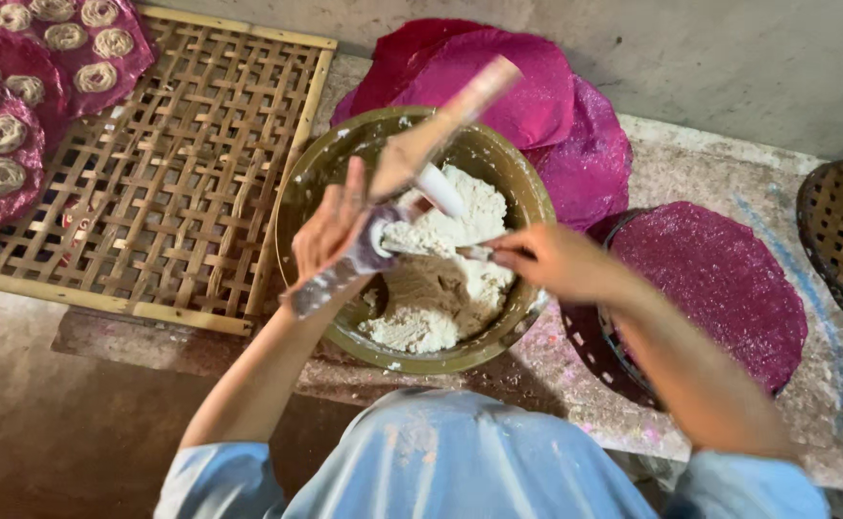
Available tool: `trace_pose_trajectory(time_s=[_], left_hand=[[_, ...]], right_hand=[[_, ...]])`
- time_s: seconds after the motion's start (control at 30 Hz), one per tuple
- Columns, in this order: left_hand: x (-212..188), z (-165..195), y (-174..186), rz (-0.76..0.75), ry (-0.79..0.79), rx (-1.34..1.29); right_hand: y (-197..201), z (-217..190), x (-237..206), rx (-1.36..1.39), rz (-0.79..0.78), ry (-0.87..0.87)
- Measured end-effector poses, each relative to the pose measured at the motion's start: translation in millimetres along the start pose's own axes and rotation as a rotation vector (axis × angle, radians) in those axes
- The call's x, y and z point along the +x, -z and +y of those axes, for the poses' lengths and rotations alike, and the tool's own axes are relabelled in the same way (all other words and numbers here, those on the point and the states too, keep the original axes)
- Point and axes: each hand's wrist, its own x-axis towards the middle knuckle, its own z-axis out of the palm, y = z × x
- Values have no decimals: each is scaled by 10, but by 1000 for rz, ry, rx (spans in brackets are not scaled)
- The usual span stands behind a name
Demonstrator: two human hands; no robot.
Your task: The person presses dough through a handheld noodle extruder over a pink tray, squeezing out round noodle nests one at a time. They reload dough from a large bowl between presses, cut the strands, and place finished noodle nests onto woven bamboo racks.
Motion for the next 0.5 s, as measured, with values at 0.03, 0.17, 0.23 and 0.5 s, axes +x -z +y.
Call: trace_pose_trajectory(time_s=[0.03,0.17,0.23,0.5], left_hand=[[-50,50,-29,-63,7,5],[-63,251,-73,-164,-212,99],[-40,287,39,-231,-191,-110],[173,176,473,-345,-46,86]], right_hand=[[79,-64,-8,-85,-53,65],[-12,-415,-25,-718,94,286],[-50,-523,-107,-822,271,499],[560,-581,-598,-748,223,293]])
